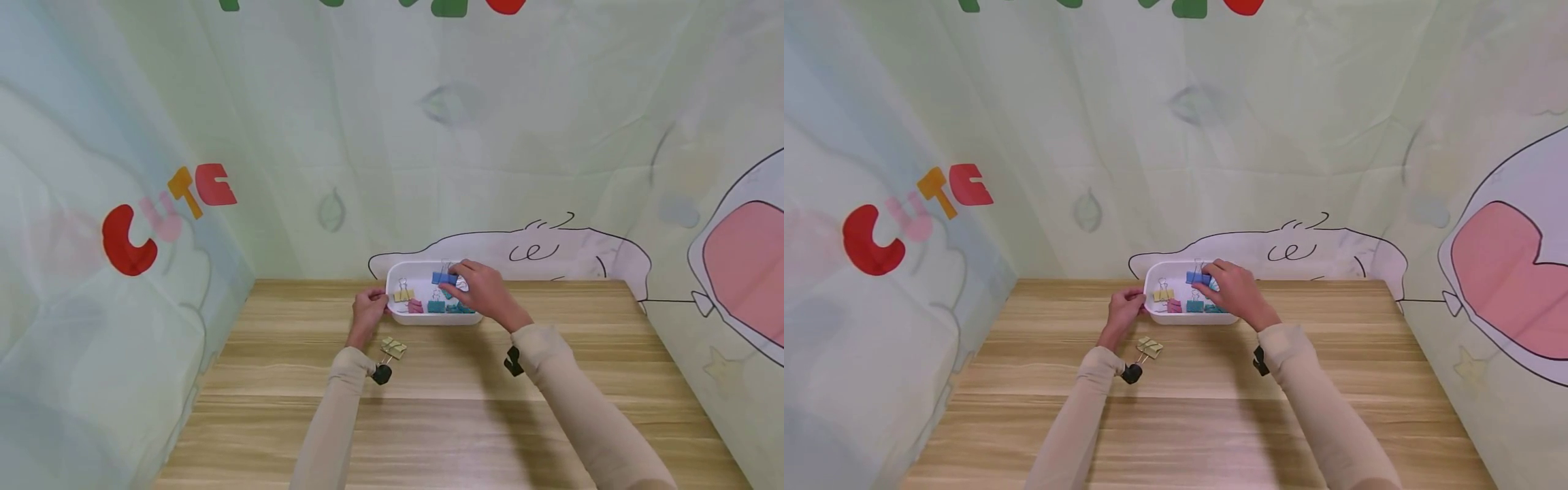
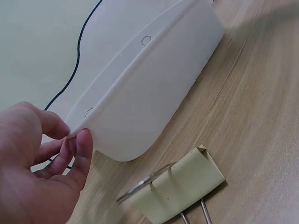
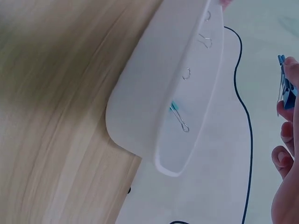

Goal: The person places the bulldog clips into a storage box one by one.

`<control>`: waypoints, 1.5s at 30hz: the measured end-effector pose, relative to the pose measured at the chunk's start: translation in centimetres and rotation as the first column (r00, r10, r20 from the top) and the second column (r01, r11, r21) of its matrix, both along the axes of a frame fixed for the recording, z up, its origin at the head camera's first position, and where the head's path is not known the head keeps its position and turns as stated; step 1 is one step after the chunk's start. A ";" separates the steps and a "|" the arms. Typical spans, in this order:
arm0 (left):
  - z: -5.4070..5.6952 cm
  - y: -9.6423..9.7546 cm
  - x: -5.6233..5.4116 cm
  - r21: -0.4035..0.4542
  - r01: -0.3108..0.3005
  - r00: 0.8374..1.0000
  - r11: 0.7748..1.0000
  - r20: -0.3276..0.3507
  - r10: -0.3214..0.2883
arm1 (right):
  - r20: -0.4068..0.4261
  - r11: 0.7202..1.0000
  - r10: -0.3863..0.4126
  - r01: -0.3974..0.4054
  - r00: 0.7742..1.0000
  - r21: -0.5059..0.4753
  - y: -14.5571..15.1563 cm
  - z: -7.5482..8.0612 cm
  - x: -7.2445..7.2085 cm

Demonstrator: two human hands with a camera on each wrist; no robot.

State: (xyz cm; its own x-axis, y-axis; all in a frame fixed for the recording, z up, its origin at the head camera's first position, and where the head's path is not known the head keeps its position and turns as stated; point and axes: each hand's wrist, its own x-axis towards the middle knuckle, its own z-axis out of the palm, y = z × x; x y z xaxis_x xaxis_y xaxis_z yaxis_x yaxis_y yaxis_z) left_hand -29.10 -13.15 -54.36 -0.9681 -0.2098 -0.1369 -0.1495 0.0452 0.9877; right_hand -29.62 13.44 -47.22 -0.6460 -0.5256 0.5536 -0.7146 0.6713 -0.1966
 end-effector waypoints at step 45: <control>0.2 0.1 0.1 -0.025 -0.004 1.000 1.000 -0.004 0.004 | 0.104 0.997 -0.083 0.081 0.991 0.018 0.8 -0.2 -0.3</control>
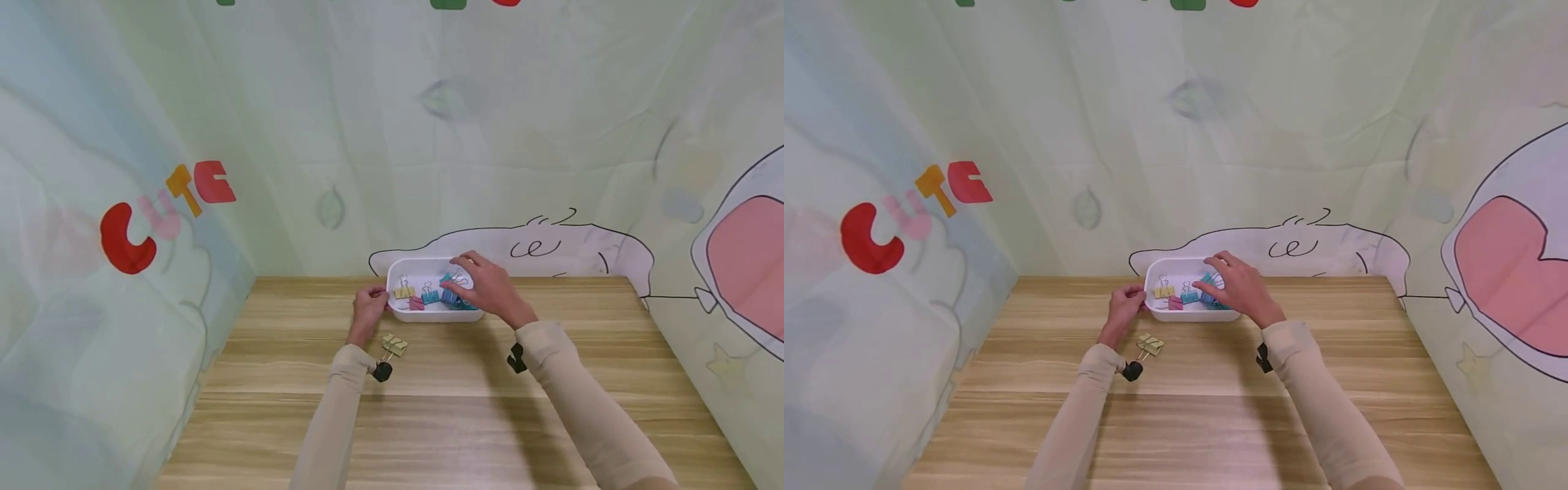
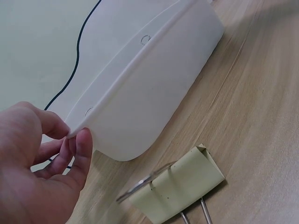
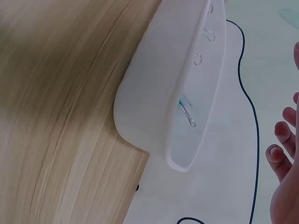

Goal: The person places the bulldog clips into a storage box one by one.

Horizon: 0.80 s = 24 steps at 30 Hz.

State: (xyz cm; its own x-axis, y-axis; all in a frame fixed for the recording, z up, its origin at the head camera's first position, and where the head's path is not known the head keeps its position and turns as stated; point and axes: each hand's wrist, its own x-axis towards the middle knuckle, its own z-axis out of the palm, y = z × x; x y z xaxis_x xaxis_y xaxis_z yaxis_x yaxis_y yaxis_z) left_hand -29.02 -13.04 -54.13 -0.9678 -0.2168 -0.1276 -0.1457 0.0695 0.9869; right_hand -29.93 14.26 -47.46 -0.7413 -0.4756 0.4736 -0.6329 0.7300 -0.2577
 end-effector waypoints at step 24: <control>-0.2 -0.1 -0.1 -0.012 0.004 1.000 1.000 -0.011 -0.004 | -0.021 0.989 0.143 -0.142 0.989 0.049 -4.5 -3.1 3.1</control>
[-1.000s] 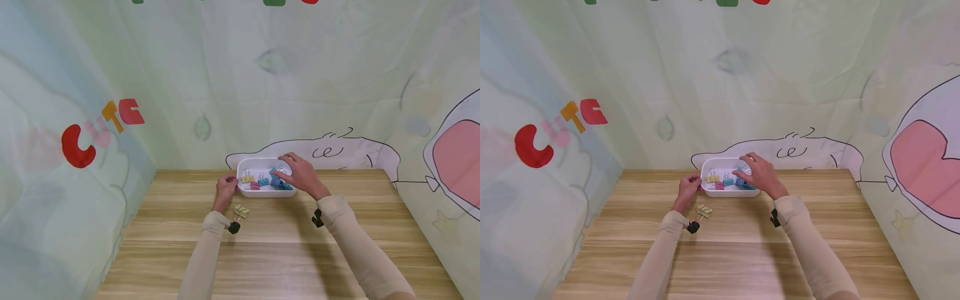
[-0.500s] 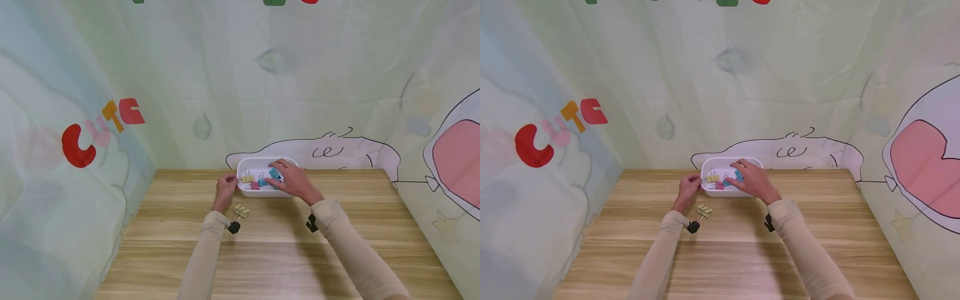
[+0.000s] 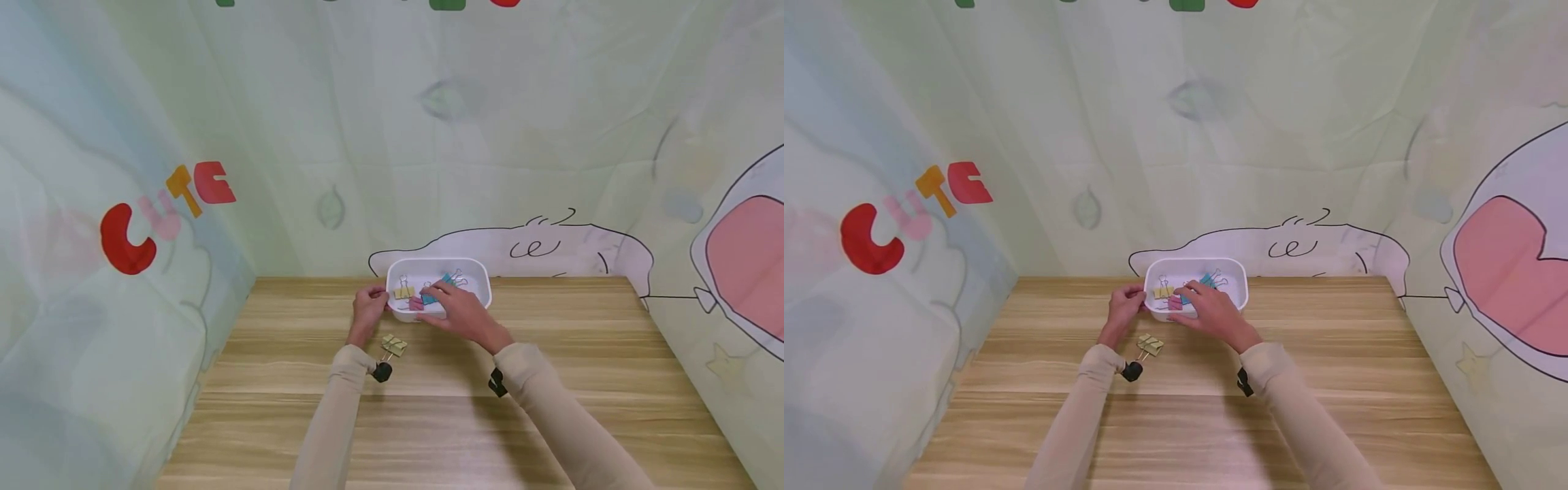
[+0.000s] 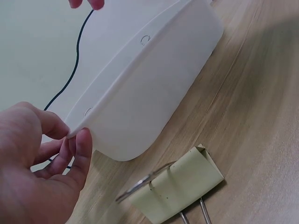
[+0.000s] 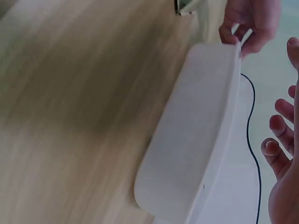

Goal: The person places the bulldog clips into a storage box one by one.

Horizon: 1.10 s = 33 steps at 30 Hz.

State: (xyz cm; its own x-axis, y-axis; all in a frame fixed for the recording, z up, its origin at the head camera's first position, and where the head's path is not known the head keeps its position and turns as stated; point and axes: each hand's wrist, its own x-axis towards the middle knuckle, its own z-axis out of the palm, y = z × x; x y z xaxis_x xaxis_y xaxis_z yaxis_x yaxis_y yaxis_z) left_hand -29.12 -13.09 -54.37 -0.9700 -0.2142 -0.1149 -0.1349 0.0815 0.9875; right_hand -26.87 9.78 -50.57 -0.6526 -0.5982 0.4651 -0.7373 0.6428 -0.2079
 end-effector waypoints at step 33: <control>-0.2 -0.1 0.1 0.038 0.007 1.000 0.999 -0.019 -0.006 | 0.280 0.985 0.070 -0.111 0.957 0.133 -5.4 -6.3 3.7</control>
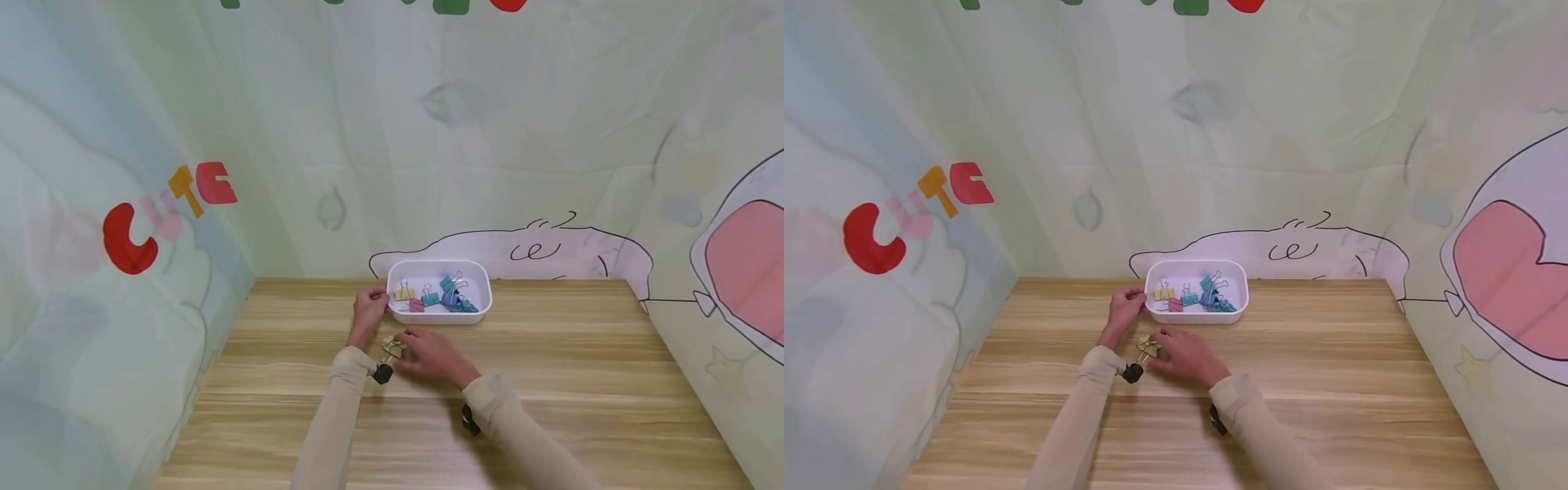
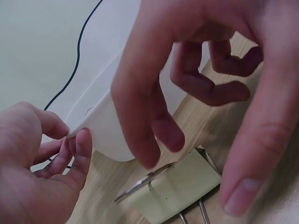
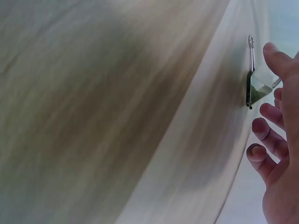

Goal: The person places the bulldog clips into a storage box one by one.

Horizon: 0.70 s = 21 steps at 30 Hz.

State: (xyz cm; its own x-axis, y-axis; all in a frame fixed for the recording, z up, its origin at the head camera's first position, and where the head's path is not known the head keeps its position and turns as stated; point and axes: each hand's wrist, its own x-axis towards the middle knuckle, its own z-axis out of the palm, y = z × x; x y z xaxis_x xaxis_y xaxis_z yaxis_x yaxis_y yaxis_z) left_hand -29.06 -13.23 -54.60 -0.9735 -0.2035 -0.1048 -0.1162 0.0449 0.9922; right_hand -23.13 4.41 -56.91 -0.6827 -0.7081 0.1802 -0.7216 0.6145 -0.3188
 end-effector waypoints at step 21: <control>0.0 0.0 -0.1 -0.005 -0.004 1.000 1.000 0.004 0.004 | -0.021 0.997 -0.063 0.062 0.998 -0.034 -1.1 -1.1 0.4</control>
